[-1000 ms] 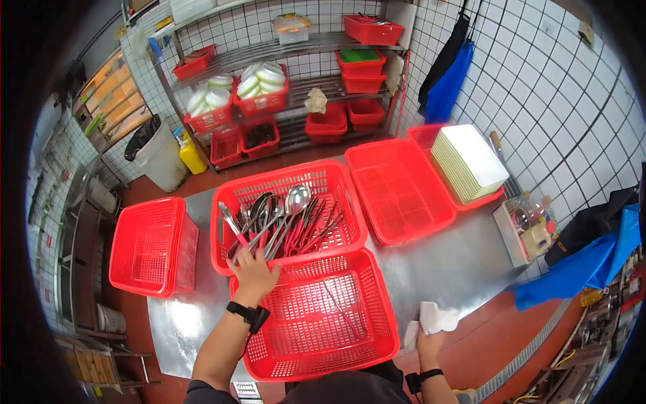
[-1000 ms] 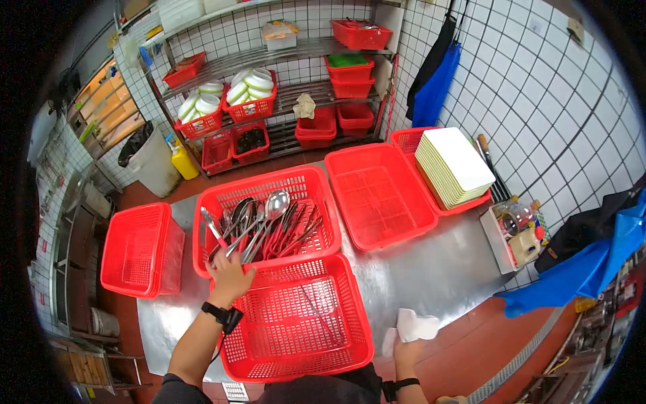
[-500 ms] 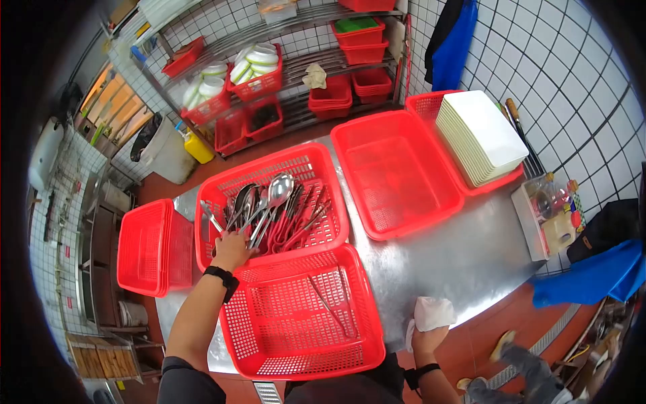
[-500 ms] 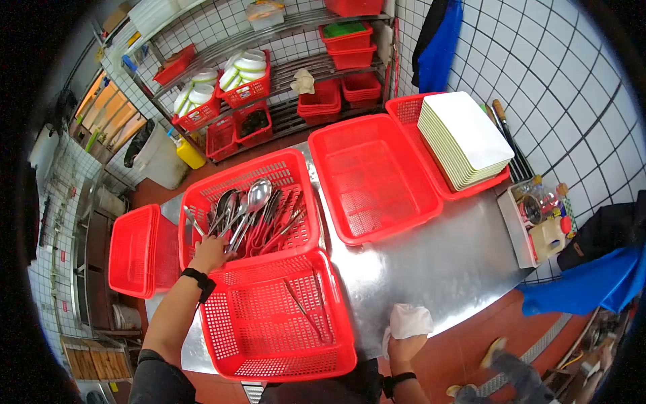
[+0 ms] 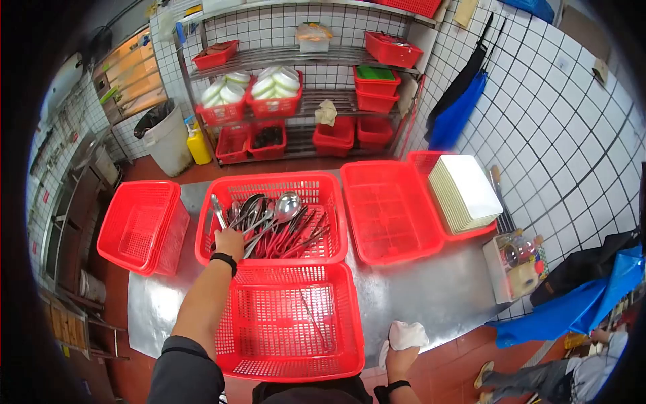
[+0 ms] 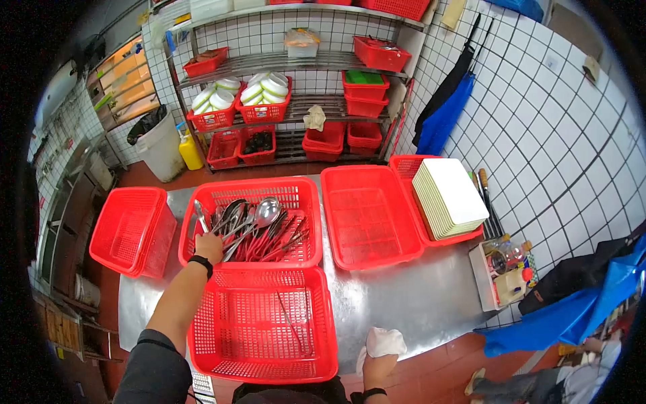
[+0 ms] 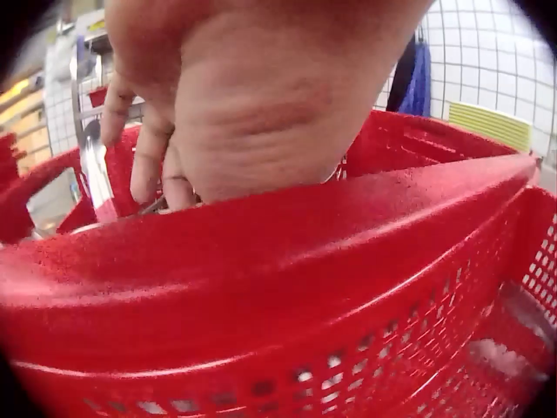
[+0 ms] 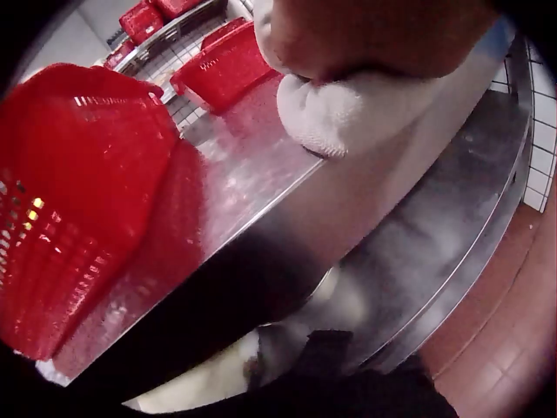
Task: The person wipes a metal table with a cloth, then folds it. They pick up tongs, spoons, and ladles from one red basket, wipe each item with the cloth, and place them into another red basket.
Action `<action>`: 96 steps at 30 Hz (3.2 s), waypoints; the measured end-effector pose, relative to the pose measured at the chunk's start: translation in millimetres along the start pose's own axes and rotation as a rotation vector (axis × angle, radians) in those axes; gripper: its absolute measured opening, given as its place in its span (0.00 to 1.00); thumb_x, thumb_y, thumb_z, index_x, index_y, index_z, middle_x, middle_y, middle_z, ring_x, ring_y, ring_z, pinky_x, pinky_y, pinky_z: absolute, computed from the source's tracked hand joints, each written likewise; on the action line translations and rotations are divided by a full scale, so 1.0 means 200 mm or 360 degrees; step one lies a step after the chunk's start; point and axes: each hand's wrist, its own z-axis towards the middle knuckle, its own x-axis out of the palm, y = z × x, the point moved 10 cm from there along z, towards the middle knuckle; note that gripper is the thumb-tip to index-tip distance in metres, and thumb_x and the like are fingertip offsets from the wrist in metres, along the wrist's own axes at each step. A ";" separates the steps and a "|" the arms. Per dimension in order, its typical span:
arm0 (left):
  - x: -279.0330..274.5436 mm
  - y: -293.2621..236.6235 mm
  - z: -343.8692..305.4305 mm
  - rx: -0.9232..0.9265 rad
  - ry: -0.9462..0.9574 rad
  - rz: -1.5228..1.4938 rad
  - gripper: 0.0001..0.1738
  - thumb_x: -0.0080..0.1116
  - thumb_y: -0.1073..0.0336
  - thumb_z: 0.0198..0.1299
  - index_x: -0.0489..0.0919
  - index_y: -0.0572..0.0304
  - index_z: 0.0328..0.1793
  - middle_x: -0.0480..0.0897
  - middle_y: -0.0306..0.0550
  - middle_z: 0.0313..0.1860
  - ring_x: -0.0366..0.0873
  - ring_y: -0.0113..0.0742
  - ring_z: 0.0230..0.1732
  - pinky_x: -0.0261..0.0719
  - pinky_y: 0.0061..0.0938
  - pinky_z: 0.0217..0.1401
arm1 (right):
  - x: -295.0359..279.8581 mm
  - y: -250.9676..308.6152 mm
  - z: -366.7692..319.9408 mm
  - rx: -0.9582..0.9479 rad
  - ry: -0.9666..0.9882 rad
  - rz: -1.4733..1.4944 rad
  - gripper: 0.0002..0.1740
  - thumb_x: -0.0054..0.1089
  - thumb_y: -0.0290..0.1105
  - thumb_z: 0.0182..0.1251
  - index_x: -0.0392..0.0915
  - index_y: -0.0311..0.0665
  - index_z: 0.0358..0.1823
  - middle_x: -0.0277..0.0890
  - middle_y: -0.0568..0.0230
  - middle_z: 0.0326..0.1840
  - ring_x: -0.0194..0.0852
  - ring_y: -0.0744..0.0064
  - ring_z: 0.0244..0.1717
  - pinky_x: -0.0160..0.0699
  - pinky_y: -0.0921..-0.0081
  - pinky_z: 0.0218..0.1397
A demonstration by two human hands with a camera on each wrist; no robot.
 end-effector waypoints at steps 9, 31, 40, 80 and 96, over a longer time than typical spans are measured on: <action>-0.26 0.19 -0.23 -0.0167 -0.0315 -0.0674 0.11 0.55 0.63 0.58 0.77 0.61 0.44 0.85 0.58 0.38 0.84 0.57 0.41 0.78 0.49 0.47 | -0.08 0.05 -0.02 -0.0397 -0.0102 0.0258 0.13 0.56 0.30 0.65 0.79 0.36 0.49 0.79 0.47 0.49 0.77 0.49 0.54 0.73 0.59 0.53; -0.11 0.00 -1.68 0.0633 -0.0027 -0.2305 0.22 0.32 0.55 0.77 0.72 0.66 0.53 0.80 0.70 0.44 0.77 0.69 0.49 0.74 0.52 0.52 | 0.29 0.91 -0.50 0.0116 0.1239 0.1692 0.40 0.30 0.60 0.79 0.47 0.38 0.79 0.50 0.57 0.81 0.49 0.58 0.80 0.48 0.59 0.81; -0.07 -0.09 -1.93 0.0680 0.0563 -0.1942 0.22 0.37 0.52 0.74 0.71 0.61 0.59 0.82 0.66 0.38 0.80 0.67 0.41 0.75 0.55 0.47 | 0.37 1.30 -0.95 0.0253 0.1915 0.2230 0.49 0.72 0.39 0.61 0.50 0.40 0.78 0.61 0.63 0.73 0.56 0.63 0.75 0.50 0.61 0.79; -0.27 -0.28 -1.79 0.0683 0.0422 -0.2371 0.18 0.46 0.52 0.72 0.77 0.59 0.44 0.81 0.57 0.33 0.80 0.59 0.36 0.76 0.45 0.39 | -0.23 1.06 -0.18 -0.0289 0.0795 0.1582 0.50 0.67 0.22 0.53 0.48 0.33 0.77 0.71 0.59 0.60 0.73 0.66 0.59 0.70 0.68 0.66; -0.45 -0.42 -1.74 0.0856 0.0523 -0.2039 0.21 0.42 0.49 0.74 0.77 0.59 0.43 0.82 0.61 0.33 0.80 0.63 0.34 0.77 0.53 0.40 | 0.25 1.07 -0.78 -0.0054 0.2351 0.1412 0.34 0.72 0.22 0.55 0.70 0.35 0.65 0.76 0.63 0.59 0.75 0.69 0.60 0.73 0.69 0.66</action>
